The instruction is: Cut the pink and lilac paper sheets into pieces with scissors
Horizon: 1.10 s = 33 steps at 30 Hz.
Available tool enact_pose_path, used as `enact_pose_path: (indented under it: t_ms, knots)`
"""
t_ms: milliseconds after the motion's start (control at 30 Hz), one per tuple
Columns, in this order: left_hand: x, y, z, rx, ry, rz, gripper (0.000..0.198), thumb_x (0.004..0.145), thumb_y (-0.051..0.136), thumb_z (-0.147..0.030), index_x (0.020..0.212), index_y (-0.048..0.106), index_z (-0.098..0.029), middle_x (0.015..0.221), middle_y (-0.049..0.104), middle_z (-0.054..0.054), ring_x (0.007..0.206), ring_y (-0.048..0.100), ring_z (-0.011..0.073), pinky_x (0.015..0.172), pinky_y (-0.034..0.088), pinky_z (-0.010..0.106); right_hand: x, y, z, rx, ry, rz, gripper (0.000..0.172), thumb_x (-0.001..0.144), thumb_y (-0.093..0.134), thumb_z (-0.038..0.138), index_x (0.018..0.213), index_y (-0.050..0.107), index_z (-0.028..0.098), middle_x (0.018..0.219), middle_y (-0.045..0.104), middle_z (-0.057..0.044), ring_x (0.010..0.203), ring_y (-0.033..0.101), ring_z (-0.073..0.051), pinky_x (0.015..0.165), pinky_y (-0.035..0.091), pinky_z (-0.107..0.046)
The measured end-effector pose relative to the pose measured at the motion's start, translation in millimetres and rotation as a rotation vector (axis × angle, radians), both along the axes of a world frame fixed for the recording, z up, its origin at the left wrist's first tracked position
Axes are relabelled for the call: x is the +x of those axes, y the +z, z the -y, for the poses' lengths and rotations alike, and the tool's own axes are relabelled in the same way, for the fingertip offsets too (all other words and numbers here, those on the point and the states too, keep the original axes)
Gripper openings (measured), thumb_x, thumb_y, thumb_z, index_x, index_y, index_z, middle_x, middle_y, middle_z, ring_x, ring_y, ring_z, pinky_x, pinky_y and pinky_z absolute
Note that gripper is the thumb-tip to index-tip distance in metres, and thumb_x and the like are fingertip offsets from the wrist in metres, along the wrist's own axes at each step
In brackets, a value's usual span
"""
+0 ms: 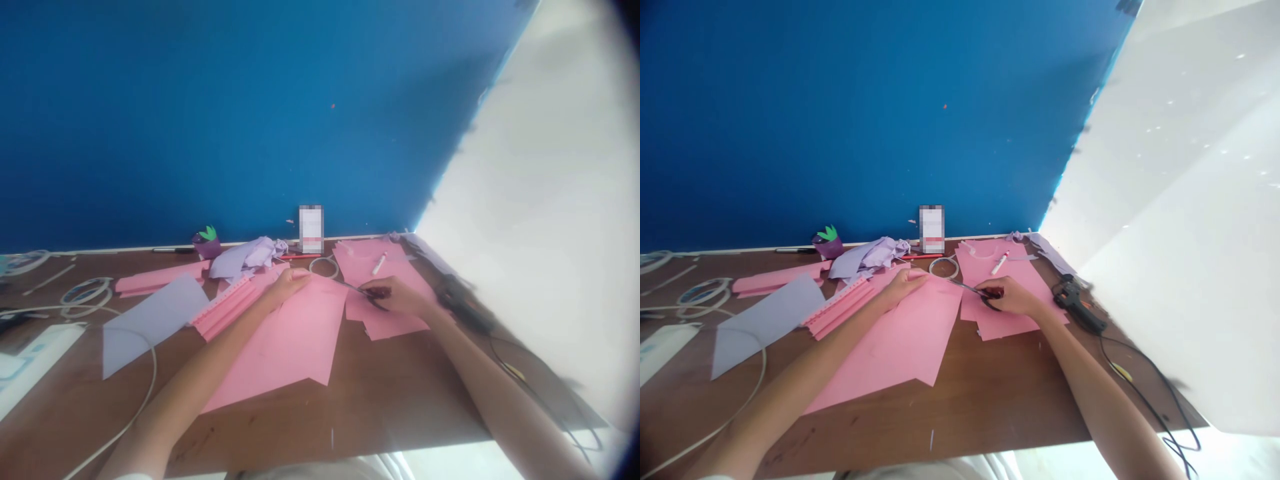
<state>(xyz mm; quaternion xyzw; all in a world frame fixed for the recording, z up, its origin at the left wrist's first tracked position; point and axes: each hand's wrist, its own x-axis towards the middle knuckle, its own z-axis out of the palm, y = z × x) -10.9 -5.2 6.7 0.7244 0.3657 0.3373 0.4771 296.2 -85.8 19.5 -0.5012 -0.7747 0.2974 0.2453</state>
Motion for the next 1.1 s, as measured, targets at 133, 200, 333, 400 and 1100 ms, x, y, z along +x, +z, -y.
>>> enact_pose_path:
  t_ms: [133,200,333,400,1100]
  knots:
    - [-1.6,-6.7,-5.2,0.009,-0.031,0.018,0.039,0.077,0.057,-0.048,0.088,0.071,-0.013,0.096,0.067,0.008,0.091,0.058,0.0209,0.080,0.044,0.030,4.0,-3.4,-3.5,-0.009,-0.013,-0.014,0.040,0.072,0.053,0.018,0.108,0.068,0.025,0.108,0.068,0.000,0.097,0.064,-0.021,0.087,0.050,-0.031]
    - [-2.4,-9.7,-7.6,0.030,-0.036,0.017,0.039,0.077,0.057,-0.048,0.088,0.071,-0.013,0.096,0.067,0.008,0.092,0.058,0.0210,0.081,0.044,0.030,7.1,-6.1,-5.9,-0.017,-0.018,-0.029,0.039,0.072,0.053,0.018,0.108,0.068,0.024,0.108,0.068,0.000,0.098,0.064,-0.021,0.089,0.050,-0.032]
    - [-3.0,-11.4,-8.4,0.045,-0.060,0.023,0.037,0.077,0.058,-0.046,0.092,0.071,-0.014,0.100,0.066,0.008,0.095,0.058,0.0213,0.081,0.044,0.029,13.0,-10.3,-9.4,-0.029,-0.034,-0.059,0.038,0.073,0.055,0.023,0.108,0.068,0.023,0.106,0.069,-0.002,0.095,0.064,-0.023,0.088,0.050,-0.034]
    - [-2.8,-10.6,-7.2,0.049,-0.062,0.028,0.037,0.077,0.059,-0.045,0.094,0.071,-0.014,0.101,0.066,0.008,0.095,0.058,0.0213,0.081,0.044,0.029,14.6,-10.6,-9.5,-0.048,-0.048,-0.062,0.037,0.073,0.056,0.026,0.108,0.069,0.022,0.105,0.069,-0.003,0.095,0.064,-0.024,0.087,0.050,-0.035]
    - [-2.8,-9.6,-6.3,0.069,-0.028,0.002,0.034,0.077,0.060,-0.044,0.089,0.071,-0.014,0.098,0.066,0.007,0.092,0.058,0.0195,0.082,0.043,0.028,13.8,-4.0,-5.1,-0.023,-0.017,0.010,0.036,0.073,0.055,0.021,0.105,0.070,0.025,0.102,0.070,-0.001,0.089,0.065,-0.021,0.080,0.052,-0.031]
